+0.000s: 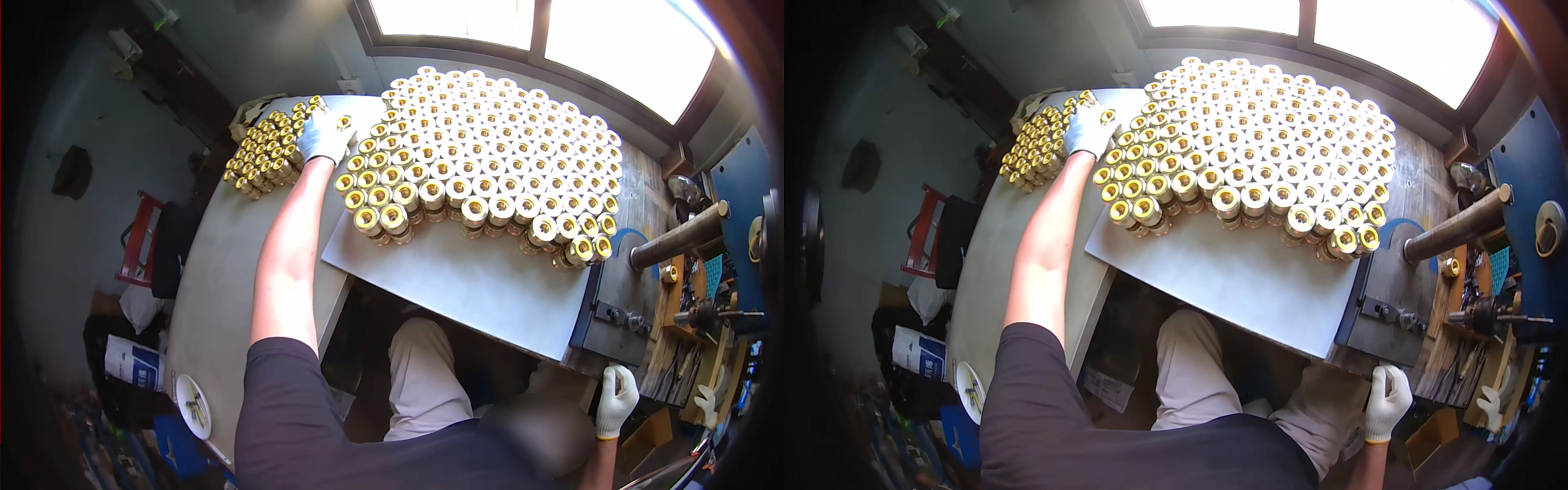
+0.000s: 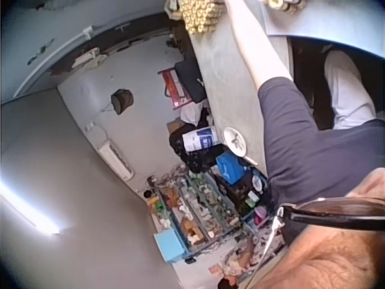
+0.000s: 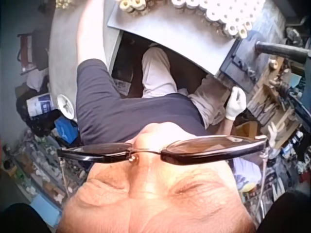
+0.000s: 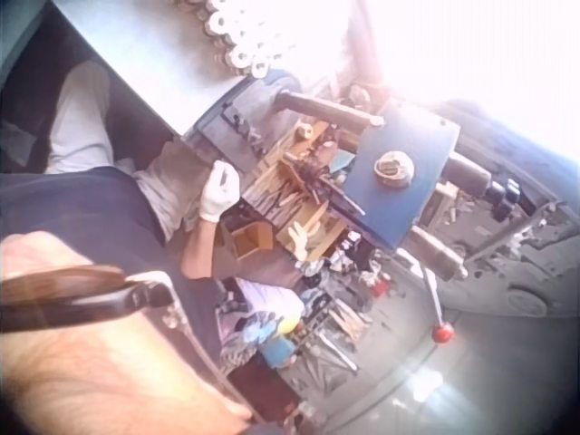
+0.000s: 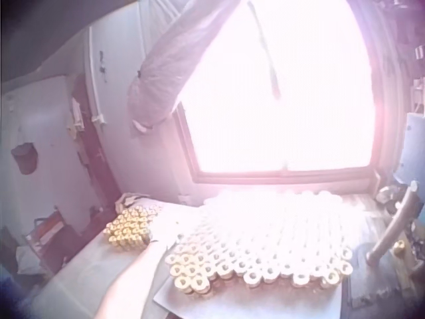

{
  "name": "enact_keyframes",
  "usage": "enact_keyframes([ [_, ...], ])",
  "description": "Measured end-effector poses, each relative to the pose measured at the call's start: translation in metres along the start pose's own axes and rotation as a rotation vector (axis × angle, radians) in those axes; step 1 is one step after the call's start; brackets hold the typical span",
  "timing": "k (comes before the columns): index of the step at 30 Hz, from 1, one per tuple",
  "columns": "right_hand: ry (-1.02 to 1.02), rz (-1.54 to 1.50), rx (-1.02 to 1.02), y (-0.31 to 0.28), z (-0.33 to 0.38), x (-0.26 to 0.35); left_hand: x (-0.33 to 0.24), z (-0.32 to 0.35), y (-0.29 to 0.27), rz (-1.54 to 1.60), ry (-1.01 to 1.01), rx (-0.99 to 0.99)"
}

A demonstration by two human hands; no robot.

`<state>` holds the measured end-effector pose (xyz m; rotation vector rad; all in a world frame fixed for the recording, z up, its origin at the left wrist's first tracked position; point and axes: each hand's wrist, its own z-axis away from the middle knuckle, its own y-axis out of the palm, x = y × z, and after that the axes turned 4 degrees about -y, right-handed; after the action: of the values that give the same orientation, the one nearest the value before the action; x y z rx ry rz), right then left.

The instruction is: Using a manual arbor press to assemble or shape small brass-colored metal components on a workbench.

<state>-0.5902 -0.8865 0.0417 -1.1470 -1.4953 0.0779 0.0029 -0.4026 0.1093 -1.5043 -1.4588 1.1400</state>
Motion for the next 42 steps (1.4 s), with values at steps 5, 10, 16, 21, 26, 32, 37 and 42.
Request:
enact_keyframes([
  [5, 0.027, 0.075, 0.052, -0.005, -0.001, 0.000, -0.010, -0.003, 0.016, -0.066, -0.045, -0.176],
  [10, -0.002, 0.088, 0.053, -0.001, -0.004, -0.003, -0.007, 0.016, 0.017, -0.174, 0.002, -0.247],
  [16, -0.007, 0.088, 0.046, 0.000, -0.005, 0.004, 0.032, 0.051, 0.018, 0.088, 0.292, -0.144],
  [21, -0.002, 0.093, 0.058, -0.003, -0.004, 0.000, 0.036, 0.035, 0.061, 0.042, 0.393, 0.199],
  [26, 0.000, 0.071, 0.059, 0.002, -0.004, 0.000, 0.036, 0.003, 0.078, 0.094, 0.159, 0.247],
  [32, -0.012, 0.088, 0.011, 0.003, -0.001, 0.001, 0.012, -0.002, 0.077, 0.094, 0.047, 0.199],
  [37, -0.010, 0.040, 0.029, 0.000, 0.000, 0.000, -0.001, -0.006, 0.071, 0.175, -0.019, 0.217],
  [42, -0.058, -0.032, 0.024, 0.011, -0.006, -0.002, 0.076, 0.013, 0.043, 0.564, 0.165, 0.112],
])
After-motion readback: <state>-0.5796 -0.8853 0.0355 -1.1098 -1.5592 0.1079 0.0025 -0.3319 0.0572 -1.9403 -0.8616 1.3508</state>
